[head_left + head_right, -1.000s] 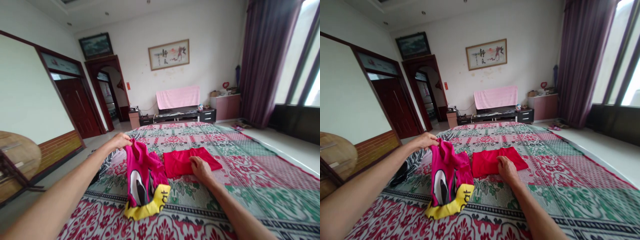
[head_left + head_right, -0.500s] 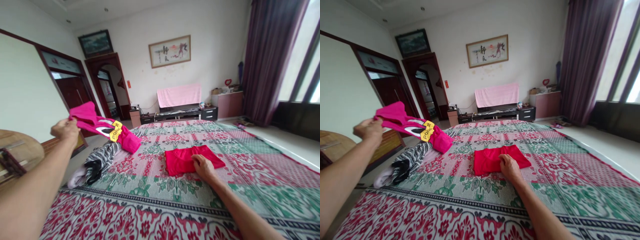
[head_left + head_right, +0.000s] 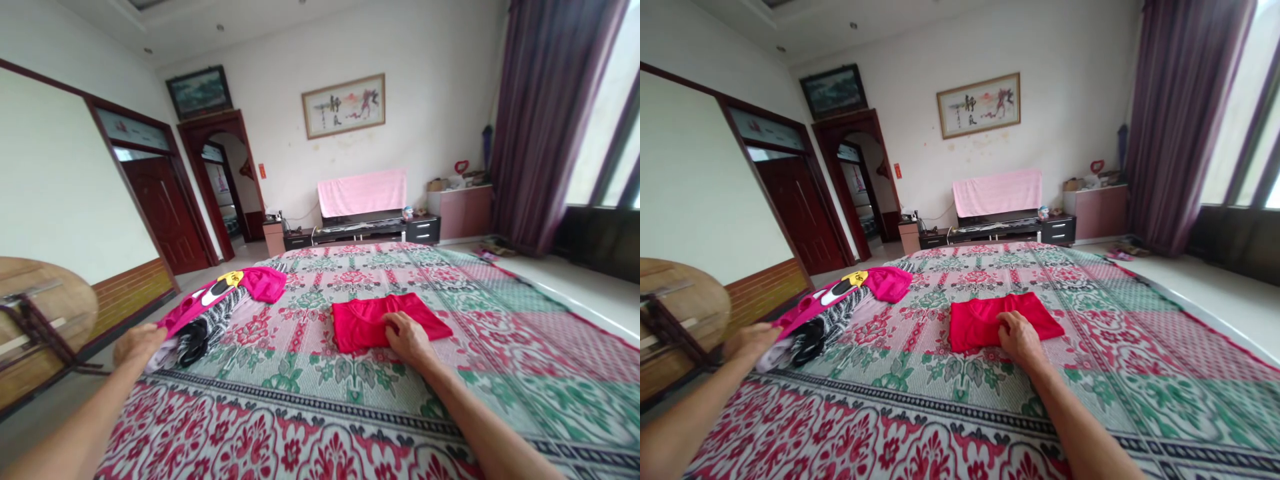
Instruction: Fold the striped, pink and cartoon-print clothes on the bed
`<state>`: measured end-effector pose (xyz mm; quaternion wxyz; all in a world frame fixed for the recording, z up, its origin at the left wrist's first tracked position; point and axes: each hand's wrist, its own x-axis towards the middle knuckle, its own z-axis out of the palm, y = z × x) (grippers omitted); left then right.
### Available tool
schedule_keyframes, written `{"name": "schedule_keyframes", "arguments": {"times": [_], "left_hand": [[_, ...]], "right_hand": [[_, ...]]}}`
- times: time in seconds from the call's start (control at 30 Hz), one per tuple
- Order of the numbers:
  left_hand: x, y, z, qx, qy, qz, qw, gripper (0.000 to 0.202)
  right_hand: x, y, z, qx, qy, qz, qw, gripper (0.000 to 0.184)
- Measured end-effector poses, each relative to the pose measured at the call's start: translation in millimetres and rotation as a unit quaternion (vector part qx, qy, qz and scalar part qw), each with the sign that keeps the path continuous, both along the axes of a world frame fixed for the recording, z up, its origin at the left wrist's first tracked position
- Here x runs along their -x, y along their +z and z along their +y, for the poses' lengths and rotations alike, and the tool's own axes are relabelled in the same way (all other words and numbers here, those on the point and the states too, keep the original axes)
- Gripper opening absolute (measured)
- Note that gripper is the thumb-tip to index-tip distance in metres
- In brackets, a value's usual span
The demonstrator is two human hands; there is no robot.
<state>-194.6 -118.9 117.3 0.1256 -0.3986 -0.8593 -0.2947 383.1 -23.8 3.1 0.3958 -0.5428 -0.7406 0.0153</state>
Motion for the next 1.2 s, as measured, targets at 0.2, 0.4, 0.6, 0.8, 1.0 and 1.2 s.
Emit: {"name": "schedule_keyframes", "arguments": {"times": [0.2, 0.4, 0.6, 0.8, 1.0, 1.2], "left_hand": [[-3, -5.2, 3, 0.111, 0.056, 0.030, 0.992, 0.032], [-41, 8.5, 15, -0.002, 0.037, 0.124, 0.992, 0.049], [-133, -21.9, 38, -0.072, -0.176, 0.099, 0.977, 0.036], [-246, -73.0, 53, -0.076, -0.374, 0.047, 0.923, 0.039], [-314, -96.8, 54, -0.065, -0.483, -0.022, 0.873, 0.034], [-327, -117.7, 46, -0.047, -0.527, -0.002, 0.848, 0.035]], "right_hand": [[5, 8.3, -9, 0.008, -0.006, -0.064, 0.998, 0.028], [10, 8.6, -14, -0.006, -0.034, -0.108, 0.994, 0.033], [12, 12.9, -17, -0.030, -0.031, -0.103, 0.994, 0.020], [25, 20.9, -25, -0.053, 0.131, -0.067, 0.988, 0.024], [41, 40.9, -38, 0.022, 0.289, -0.044, 0.956, 0.027], [34, 59.6, -34, 0.069, 0.231, 0.024, 0.970, 0.022]]}}
